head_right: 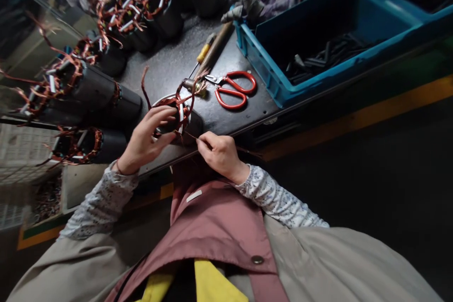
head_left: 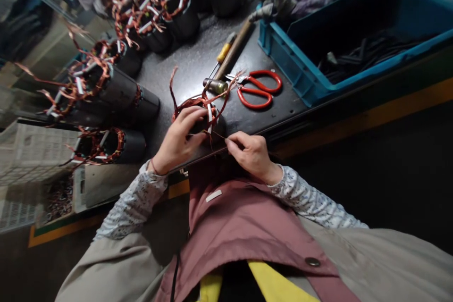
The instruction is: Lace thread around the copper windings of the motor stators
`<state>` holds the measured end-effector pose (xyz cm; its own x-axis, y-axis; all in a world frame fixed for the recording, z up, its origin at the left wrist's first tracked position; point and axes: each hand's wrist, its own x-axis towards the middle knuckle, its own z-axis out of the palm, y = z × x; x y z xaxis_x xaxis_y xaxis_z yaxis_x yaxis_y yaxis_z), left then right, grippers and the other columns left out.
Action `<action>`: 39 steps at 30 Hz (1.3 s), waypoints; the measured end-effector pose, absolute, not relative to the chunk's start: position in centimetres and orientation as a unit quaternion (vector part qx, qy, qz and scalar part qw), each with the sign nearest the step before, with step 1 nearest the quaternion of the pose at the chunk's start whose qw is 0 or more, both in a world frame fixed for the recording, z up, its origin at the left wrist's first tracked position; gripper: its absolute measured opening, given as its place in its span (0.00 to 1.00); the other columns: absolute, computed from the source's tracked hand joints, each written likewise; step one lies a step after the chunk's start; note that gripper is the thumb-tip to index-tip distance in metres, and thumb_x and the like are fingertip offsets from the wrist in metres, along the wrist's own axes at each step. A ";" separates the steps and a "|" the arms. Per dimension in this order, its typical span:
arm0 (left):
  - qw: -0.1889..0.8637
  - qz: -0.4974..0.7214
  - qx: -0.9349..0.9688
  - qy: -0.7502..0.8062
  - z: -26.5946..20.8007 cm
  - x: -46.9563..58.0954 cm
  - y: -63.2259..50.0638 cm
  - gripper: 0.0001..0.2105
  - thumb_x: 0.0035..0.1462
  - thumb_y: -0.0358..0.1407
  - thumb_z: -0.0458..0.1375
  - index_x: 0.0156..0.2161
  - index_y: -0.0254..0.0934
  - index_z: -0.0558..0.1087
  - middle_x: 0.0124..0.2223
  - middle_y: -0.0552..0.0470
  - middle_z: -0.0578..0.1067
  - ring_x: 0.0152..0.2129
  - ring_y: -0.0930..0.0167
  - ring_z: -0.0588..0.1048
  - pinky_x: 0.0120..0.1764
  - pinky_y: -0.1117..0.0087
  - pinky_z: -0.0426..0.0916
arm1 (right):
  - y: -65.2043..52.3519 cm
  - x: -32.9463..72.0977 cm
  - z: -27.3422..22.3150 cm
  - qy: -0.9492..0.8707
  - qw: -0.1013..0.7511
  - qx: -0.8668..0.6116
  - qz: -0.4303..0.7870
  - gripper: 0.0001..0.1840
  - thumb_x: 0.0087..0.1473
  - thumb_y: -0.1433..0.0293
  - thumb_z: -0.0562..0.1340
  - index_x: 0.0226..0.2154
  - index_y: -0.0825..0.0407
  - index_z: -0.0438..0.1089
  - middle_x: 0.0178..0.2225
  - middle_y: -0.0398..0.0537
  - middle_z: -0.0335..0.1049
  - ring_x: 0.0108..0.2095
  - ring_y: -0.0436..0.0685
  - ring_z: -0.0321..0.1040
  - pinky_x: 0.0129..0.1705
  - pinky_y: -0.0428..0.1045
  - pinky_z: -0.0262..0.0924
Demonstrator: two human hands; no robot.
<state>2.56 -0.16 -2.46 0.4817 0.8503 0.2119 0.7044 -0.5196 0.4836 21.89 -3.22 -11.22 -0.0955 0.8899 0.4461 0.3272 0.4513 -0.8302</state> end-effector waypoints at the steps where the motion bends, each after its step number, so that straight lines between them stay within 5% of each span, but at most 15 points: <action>1: 0.178 0.228 0.828 0.480 -2.4 2.0 -0.2 0.20 0.57 0.29 0.55 0.55 0.37 0.68 0.54 0.44 0.72 0.49 0.66 0.73 0.51 0.63 0.71 | -3.3 21.8 -11.2 -0.686 0.506 -0.442 0.280 0.09 0.57 0.72 0.60 0.26 0.53 0.71 0.20 0.42 0.71 0.19 0.48 0.64 0.26 0.44 0.54; 17: 0.227 0.072 0.842 0.484 -1.6 1.4 1.7 0.17 0.57 0.30 0.50 0.49 0.34 0.76 0.43 0.48 0.80 0.39 0.68 0.78 0.45 0.69 0.71 | -1.8 20.4 -9.6 -0.588 0.493 -0.448 0.458 0.09 0.53 0.70 0.60 0.23 0.54 0.69 0.17 0.40 0.64 0.20 0.48 0.60 0.26 0.44 0.54; 26: 0.251 0.130 0.802 0.526 -1.4 1.4 0.8 0.15 0.59 0.33 0.52 0.47 0.35 0.76 0.44 0.48 0.80 0.40 0.67 0.78 0.45 0.69 0.72 | -2.9 20.6 -10.7 -0.658 0.519 -0.439 0.323 0.10 0.55 0.72 0.60 0.24 0.53 0.72 0.19 0.41 0.68 0.19 0.47 0.61 0.26 0.44 0.54; 39: 0.212 0.136 0.788 0.562 -1.4 2.1 0.2 0.12 0.59 0.35 0.54 0.46 0.40 0.76 0.44 0.51 0.80 0.41 0.67 0.78 0.48 0.65 0.73 | -4.5 21.6 -11.7 -0.623 0.552 -0.428 0.351 0.12 0.57 0.71 0.57 0.24 0.52 0.71 0.20 0.40 0.68 0.20 0.46 0.59 0.26 0.43 0.54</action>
